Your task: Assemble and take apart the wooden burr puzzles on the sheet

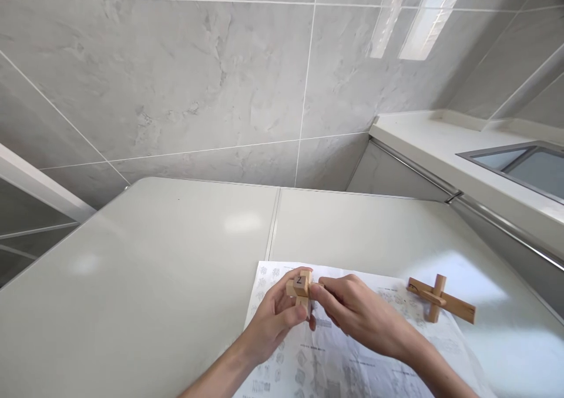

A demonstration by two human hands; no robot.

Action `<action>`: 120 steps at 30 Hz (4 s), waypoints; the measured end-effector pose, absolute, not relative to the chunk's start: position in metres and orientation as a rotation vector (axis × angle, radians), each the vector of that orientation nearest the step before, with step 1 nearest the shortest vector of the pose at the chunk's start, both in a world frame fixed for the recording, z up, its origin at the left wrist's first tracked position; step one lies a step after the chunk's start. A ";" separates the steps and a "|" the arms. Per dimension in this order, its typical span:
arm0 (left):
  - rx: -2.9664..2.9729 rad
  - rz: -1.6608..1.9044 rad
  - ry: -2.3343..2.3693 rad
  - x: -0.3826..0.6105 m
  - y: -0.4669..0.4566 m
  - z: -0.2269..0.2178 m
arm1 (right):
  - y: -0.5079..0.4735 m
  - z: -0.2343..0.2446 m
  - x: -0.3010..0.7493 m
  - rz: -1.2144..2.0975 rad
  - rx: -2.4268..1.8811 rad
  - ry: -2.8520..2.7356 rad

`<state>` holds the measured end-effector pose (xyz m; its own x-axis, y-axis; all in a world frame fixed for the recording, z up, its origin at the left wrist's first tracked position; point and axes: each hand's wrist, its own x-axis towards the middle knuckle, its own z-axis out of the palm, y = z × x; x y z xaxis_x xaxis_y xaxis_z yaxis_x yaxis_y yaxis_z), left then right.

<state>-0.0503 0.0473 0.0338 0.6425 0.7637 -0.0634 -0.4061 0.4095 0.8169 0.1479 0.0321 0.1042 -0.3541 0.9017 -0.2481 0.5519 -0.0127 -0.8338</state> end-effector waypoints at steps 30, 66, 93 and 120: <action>1.085 0.792 0.612 -0.051 0.050 0.030 | 0.036 0.085 0.158 1.875 -1.226 -1.294; 1.336 0.623 1.003 -0.033 0.044 0.049 | -0.023 0.009 0.166 1.257 -1.292 -0.924; 1.354 0.593 1.026 -0.035 0.047 0.043 | -0.011 0.018 0.196 1.301 -1.038 -0.443; 1.339 0.592 1.039 -0.033 0.044 0.046 | -0.005 0.008 0.239 1.404 -0.495 -0.005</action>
